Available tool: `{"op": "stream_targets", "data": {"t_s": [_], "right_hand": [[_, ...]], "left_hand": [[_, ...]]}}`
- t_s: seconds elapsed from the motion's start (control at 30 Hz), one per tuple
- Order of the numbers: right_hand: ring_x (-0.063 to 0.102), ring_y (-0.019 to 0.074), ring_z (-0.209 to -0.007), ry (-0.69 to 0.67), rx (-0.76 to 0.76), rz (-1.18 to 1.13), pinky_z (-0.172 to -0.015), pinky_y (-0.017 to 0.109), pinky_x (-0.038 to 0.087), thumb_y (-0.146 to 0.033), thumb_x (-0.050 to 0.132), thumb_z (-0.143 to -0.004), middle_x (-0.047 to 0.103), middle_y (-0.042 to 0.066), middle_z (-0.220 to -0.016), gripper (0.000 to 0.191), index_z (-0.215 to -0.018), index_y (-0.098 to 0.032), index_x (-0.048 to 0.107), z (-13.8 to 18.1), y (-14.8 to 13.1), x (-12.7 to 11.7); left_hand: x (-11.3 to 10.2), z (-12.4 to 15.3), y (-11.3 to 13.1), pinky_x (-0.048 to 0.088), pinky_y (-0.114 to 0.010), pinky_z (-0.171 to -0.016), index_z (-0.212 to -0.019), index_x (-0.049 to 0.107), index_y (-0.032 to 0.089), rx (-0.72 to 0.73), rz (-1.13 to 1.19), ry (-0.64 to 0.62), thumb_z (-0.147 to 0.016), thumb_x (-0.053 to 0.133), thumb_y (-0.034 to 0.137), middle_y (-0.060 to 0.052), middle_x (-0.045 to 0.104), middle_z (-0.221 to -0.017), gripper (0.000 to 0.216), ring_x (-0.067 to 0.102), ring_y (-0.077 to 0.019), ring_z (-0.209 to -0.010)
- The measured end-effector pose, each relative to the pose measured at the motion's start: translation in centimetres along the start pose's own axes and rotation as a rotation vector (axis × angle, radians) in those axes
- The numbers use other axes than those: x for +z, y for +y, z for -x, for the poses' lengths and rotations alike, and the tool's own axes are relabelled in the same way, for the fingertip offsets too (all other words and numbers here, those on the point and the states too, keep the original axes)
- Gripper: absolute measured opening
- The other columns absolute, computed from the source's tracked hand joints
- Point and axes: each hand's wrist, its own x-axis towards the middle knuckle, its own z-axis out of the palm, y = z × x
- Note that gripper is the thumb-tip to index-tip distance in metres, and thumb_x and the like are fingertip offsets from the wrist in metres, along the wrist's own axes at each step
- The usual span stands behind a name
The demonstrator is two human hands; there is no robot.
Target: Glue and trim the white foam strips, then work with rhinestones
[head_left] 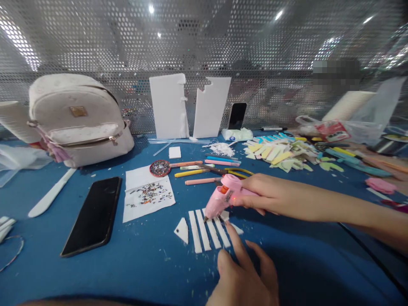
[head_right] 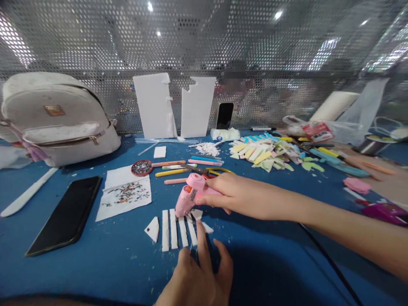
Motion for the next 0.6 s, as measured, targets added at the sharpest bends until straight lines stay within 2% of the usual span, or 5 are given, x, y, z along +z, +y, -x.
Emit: {"op": "stream_targets", "data": {"t_s": [0.2, 0.37, 0.5, 0.6], "right_hand": [[0.063, 0.0233, -0.098, -0.009, -0.046, -0.013, -0.081, 0.028, 0.05, -0.047, 0.047, -0.098, 0.068, 0.005, -0.115, 0.04, -0.122, -0.022, 0.067, 0.07, 0.02, -0.03], [0.064, 0.0231, -0.093, 0.003, -0.029, 0.001, -0.082, 0.029, 0.05, -0.048, 0.048, -0.097, 0.07, 0.005, -0.112, 0.039, -0.118, -0.022, 0.069, 0.08, 0.2, 0.06], [0.061, 0.0265, -0.109, 0.001, -0.066, -0.02, -0.098, 0.032, 0.045, -0.048, 0.049, -0.097, 0.069, 0.004, -0.114, 0.038, -0.116, -0.023, 0.071, 0.05, -0.05, 0.04], [0.059, 0.028, -0.115, -0.03, -0.07, -0.033, -0.102, 0.035, 0.044, -0.049, 0.046, -0.098, 0.07, 0.006, -0.11, 0.04, -0.115, -0.022, 0.071, 0.02, -0.27, -0.03]], "left_hand": [[-0.02, 0.01, 0.05, 0.05, -0.038, -0.06, -0.122, 0.065, 0.008, 0.0, -0.011, -0.012, -0.086, 0.04, 0.077, -0.026, 0.07, -0.115, 0.082, 0.053, -0.0487, -0.125], [-0.49, -0.1, -0.22, 0.048, -0.034, -0.057, -0.122, 0.066, 0.011, 0.012, -0.023, -0.032, -0.088, 0.039, 0.074, -0.024, 0.071, -0.114, 0.077, 0.055, -0.0461, -0.125], [-0.46, -0.12, -0.24, 0.049, -0.036, -0.06, -0.121, 0.066, 0.011, 0.015, -0.031, -0.026, -0.09, 0.045, 0.067, -0.022, 0.072, -0.112, 0.068, 0.054, -0.0473, -0.124], [-0.23, -0.06, -0.12, 0.049, -0.038, -0.059, -0.122, 0.066, 0.009, 0.014, -0.019, -0.028, -0.088, 0.043, 0.071, -0.025, 0.07, -0.113, 0.074, 0.053, -0.0498, -0.124]]}}
